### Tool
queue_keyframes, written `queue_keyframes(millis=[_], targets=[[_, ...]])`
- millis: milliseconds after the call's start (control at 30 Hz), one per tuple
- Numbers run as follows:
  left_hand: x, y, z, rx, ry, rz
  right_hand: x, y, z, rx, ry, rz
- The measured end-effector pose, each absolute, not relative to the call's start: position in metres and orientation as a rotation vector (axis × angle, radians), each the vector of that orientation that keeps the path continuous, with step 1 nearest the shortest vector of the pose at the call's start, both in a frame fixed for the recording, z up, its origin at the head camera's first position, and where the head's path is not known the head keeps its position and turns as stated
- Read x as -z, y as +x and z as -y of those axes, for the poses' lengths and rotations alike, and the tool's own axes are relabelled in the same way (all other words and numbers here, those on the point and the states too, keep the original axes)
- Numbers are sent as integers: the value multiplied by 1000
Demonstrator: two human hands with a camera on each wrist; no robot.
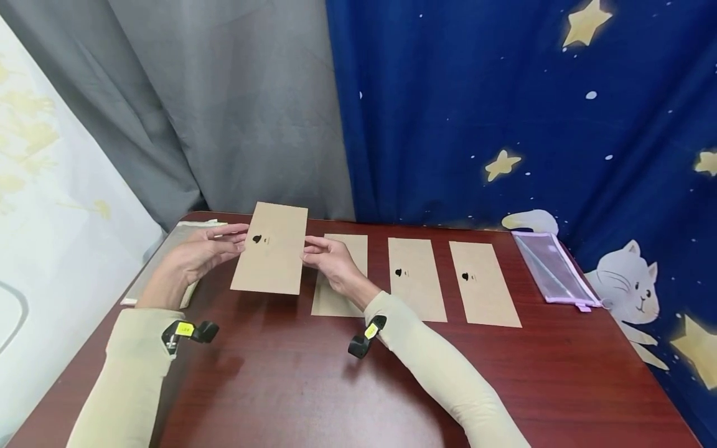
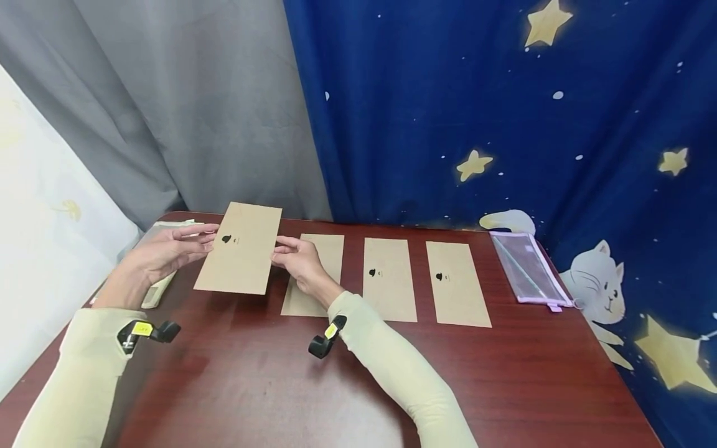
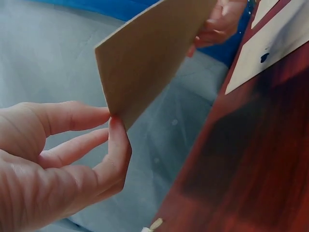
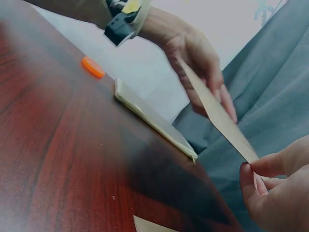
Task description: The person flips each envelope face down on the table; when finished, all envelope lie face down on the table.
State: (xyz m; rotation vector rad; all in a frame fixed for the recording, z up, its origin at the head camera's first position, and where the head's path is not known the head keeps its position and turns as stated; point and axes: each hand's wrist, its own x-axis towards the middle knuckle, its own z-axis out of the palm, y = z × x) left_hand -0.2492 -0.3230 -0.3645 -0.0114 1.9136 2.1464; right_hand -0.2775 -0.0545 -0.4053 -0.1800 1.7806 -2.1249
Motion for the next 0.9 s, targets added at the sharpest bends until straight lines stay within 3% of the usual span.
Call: queue_keyframes(millis=[433,900], targets=[[321,-250,305,-1719,-45,-2304,422,-275,70,2137,-108,-1686],[310,-254,301,-1564,-301,-2353,427,-279,76,2061,-143,-1681]])
